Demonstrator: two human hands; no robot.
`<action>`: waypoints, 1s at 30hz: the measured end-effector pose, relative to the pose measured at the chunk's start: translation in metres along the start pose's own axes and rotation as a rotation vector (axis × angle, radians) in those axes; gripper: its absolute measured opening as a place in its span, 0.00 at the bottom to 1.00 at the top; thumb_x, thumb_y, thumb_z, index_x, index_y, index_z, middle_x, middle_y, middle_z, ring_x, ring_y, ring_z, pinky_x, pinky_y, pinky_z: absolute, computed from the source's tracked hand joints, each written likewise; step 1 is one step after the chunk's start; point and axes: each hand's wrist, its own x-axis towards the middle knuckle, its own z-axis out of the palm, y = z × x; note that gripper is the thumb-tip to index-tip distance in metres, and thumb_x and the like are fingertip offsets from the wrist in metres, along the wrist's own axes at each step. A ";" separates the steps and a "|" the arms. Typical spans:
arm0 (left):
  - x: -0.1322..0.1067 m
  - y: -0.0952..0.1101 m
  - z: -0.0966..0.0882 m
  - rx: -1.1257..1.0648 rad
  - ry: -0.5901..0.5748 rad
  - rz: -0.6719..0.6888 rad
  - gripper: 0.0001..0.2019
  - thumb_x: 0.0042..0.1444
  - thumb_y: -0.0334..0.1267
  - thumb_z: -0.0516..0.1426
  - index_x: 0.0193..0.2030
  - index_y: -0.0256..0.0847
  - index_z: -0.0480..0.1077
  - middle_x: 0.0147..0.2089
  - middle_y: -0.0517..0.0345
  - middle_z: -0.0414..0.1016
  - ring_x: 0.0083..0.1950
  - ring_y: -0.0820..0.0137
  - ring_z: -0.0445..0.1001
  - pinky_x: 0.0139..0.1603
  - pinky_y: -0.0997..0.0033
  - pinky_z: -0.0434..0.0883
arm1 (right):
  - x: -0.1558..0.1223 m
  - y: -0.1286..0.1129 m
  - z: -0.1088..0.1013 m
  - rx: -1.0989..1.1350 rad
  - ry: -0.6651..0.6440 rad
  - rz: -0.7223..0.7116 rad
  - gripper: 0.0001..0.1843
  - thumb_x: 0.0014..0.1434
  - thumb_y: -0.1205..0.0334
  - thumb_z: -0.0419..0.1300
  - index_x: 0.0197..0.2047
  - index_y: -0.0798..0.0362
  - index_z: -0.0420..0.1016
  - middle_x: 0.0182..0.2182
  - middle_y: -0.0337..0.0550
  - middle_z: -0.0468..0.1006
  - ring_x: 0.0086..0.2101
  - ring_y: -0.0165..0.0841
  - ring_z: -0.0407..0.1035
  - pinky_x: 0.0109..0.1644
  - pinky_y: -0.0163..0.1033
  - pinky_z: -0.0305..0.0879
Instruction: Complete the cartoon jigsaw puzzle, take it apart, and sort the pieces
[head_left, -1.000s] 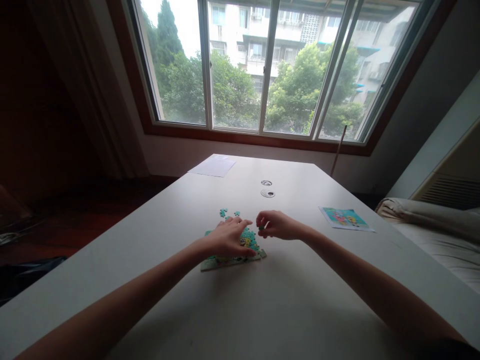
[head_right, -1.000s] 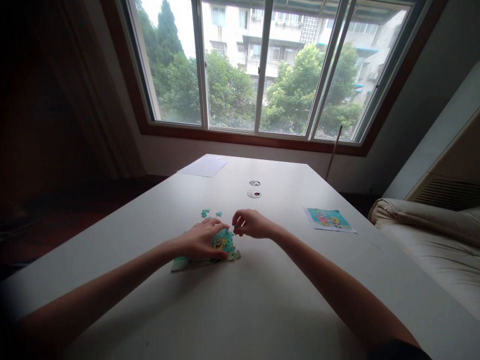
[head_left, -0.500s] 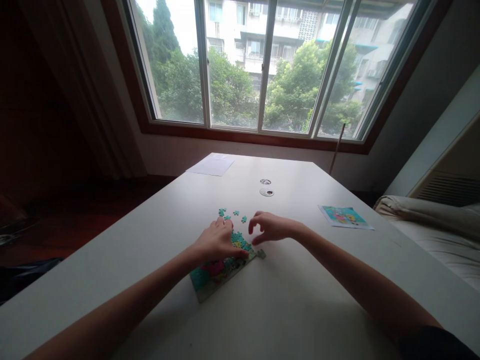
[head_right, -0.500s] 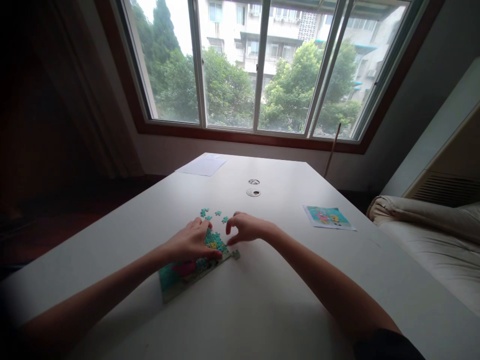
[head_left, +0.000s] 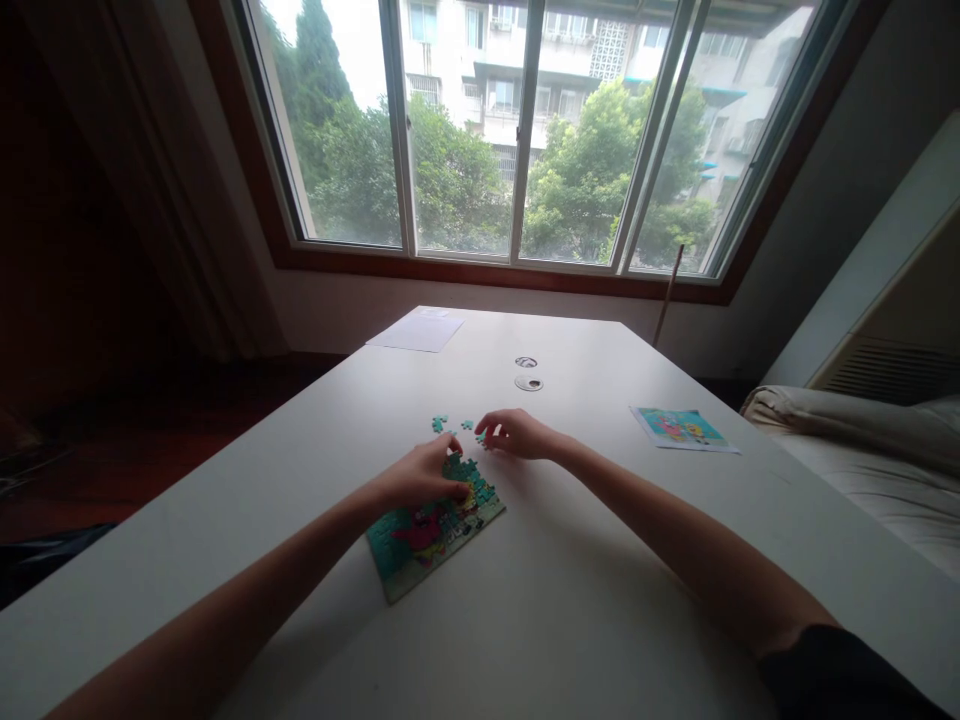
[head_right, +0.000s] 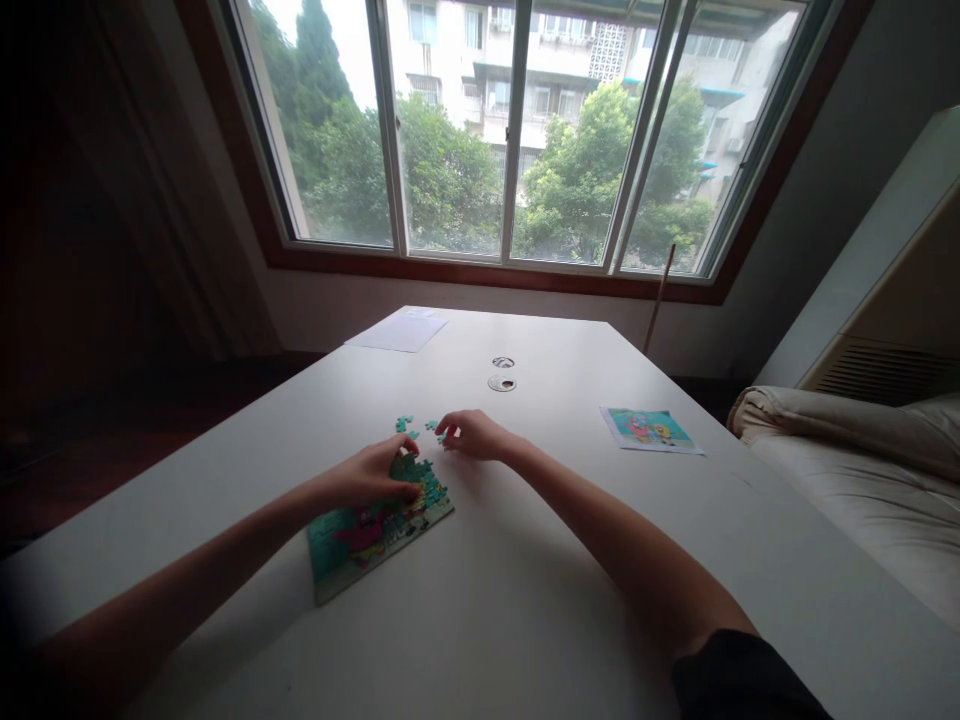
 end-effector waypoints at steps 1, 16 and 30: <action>0.001 -0.002 -0.001 -0.060 -0.016 -0.007 0.23 0.40 0.45 0.59 0.42 0.37 0.61 0.37 0.53 0.69 0.39 0.61 0.68 0.37 0.66 0.64 | -0.001 -0.001 0.003 0.034 0.020 -0.007 0.10 0.52 0.66 0.56 0.39 0.56 0.73 0.31 0.42 0.75 0.29 0.26 0.66 0.33 0.30 0.60; 0.007 -0.010 0.005 -0.594 -0.085 0.026 0.17 0.42 0.39 0.60 0.39 0.34 0.65 0.27 0.56 0.73 0.29 0.67 0.71 0.28 0.72 0.65 | -0.010 -0.005 0.031 0.651 -0.013 0.116 0.21 0.46 0.48 0.60 0.32 0.59 0.73 0.21 0.39 0.70 0.20 0.23 0.60 0.23 0.30 0.55; 0.011 -0.017 0.003 -0.501 -0.019 0.039 0.17 0.42 0.38 0.58 0.40 0.34 0.66 0.19 0.67 0.64 0.22 0.75 0.64 0.22 0.77 0.59 | -0.006 0.015 0.032 0.462 0.254 0.263 0.13 0.51 0.56 0.58 0.33 0.58 0.74 0.24 0.43 0.74 0.24 0.26 0.65 0.27 0.31 0.58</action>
